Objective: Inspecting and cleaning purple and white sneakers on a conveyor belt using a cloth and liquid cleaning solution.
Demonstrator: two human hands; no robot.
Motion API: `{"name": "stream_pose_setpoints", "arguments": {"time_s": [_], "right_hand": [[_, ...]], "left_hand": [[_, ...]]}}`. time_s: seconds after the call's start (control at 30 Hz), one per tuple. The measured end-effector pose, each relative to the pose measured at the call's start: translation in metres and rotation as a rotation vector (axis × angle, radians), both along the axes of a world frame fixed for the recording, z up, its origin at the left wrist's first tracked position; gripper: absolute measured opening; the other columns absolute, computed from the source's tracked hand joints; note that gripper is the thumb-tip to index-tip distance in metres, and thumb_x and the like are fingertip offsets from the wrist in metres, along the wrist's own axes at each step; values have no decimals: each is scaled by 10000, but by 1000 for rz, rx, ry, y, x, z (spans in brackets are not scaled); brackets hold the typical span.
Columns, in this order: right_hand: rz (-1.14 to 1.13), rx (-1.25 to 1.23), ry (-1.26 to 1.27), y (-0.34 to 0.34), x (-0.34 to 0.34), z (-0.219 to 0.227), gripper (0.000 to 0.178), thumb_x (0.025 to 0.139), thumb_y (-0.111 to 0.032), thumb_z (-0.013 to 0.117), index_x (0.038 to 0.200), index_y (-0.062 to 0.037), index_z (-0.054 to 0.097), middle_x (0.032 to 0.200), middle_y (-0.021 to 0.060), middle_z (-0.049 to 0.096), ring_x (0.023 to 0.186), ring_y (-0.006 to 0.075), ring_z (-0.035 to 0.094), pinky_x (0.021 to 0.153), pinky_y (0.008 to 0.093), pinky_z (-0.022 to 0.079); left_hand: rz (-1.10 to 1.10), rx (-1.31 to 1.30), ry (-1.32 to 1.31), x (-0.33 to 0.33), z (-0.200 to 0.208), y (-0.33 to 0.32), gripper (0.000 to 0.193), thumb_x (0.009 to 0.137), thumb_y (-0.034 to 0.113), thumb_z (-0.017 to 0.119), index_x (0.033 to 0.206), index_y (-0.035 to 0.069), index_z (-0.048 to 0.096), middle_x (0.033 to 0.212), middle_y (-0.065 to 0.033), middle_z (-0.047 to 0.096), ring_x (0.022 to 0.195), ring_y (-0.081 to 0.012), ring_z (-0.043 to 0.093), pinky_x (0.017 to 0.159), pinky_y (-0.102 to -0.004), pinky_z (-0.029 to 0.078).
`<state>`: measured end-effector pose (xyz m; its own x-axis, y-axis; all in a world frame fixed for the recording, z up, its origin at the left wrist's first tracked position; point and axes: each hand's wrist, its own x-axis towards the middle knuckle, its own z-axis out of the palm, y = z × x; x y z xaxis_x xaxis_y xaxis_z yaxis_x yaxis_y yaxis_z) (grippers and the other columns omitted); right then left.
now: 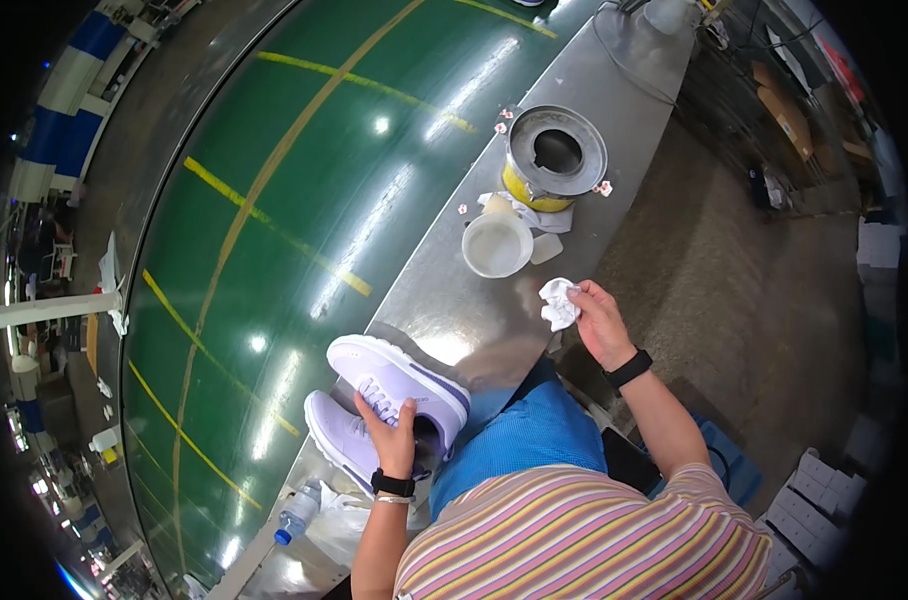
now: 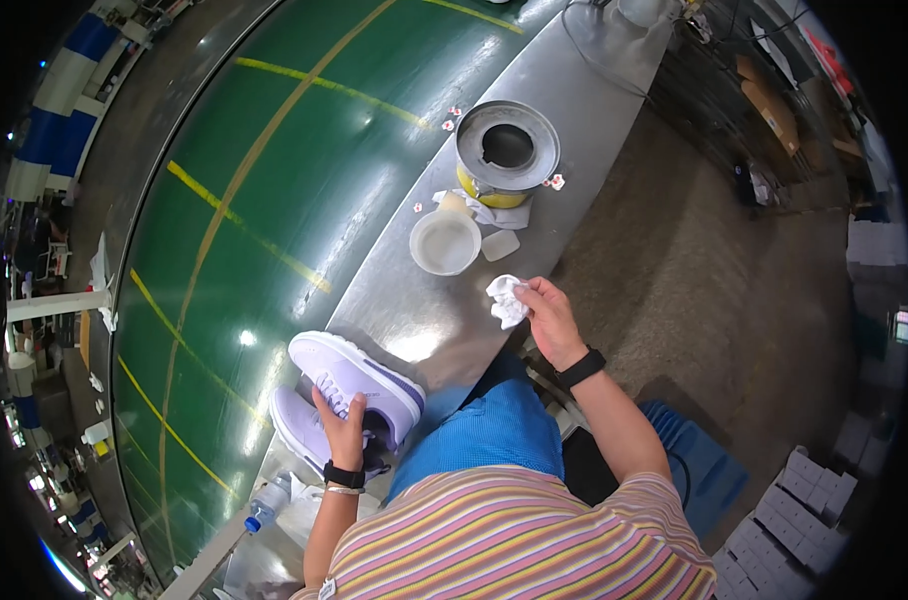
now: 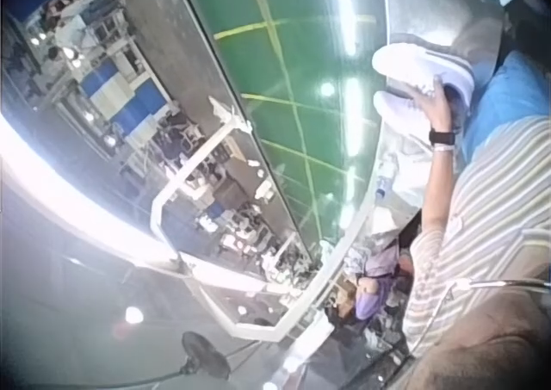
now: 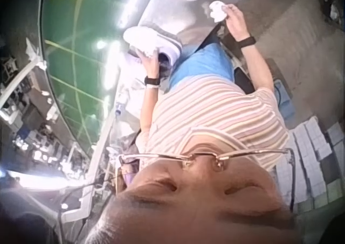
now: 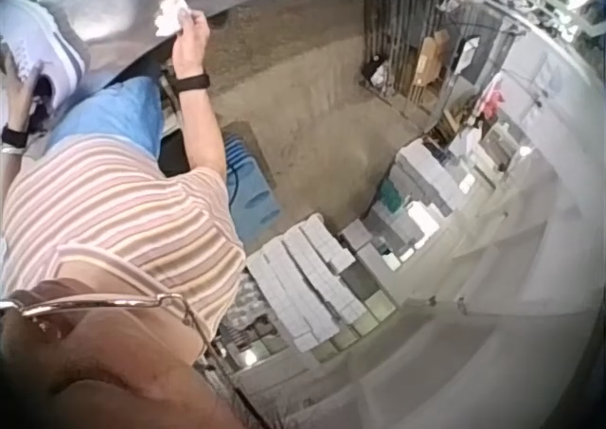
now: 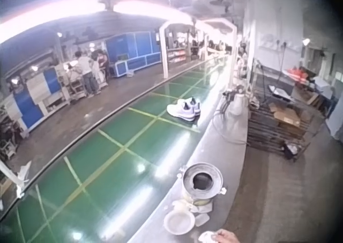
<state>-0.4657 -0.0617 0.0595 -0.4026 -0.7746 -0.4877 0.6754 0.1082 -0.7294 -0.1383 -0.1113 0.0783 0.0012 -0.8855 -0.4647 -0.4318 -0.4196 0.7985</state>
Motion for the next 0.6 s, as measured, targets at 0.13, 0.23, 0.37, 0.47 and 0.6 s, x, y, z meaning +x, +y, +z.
{"name": "stream_pose_setpoints", "arguments": {"time_s": [0.13, 0.23, 0.37, 0.47, 0.6], "right_hand": [[60, 11, -56, -13, 17, 10, 28, 810, -34, 522, 809, -45, 496, 931, 103, 608, 795, 134, 574, 704, 259, 465], [141, 38, -84, -14, 19, 7, 38, 798, -71, 501, 767, -62, 481, 934, 171, 610, 787, 169, 593, 680, 278, 483], [197, 110, -97, -13, 27, 8, 73, 838, -103, 505, 780, -60, 504, 869, 115, 607, 778, 163, 588, 674, 273, 474], [246, 117, -192, -13, 35, 2, 95, 869, -121, 495, 819, -46, 524, 856, 86, 601, 779, 150, 582, 690, 277, 470], [293, 153, -305, -19, 52, 13, 126, 895, -139, 485, 903, -31, 550, 870, 57, 593, 799, 140, 572, 747, 272, 455]], "left_hand": [[20, -19, -22, 1, -2, 1, 863, 752, 226, 662, 1335, -95, 112, 1304, -257, 307, 1206, -305, 333, 1016, -337, 244], [24, -28, 35, -2, -2, 2, 871, 746, 232, 668, 1333, -97, 115, 1299, -266, 308, 1204, -303, 336, 1014, -331, 247], [27, -31, -4, -2, 0, 2, 883, 740, 241, 674, 1337, -90, 112, 1297, -280, 312, 1207, -311, 343, 1012, -339, 255], [22, -26, -16, -4, 3, 2, 887, 732, 247, 680, 1338, -85, 124, 1275, -293, 328, 1194, -343, 355, 1007, -355, 264], [-107, -257, -333, -14, 16, 1, 809, 716, 235, 685, 1317, -48, 223, 1216, -285, 371, 1132, -390, 393, 981, -412, 287]]}}
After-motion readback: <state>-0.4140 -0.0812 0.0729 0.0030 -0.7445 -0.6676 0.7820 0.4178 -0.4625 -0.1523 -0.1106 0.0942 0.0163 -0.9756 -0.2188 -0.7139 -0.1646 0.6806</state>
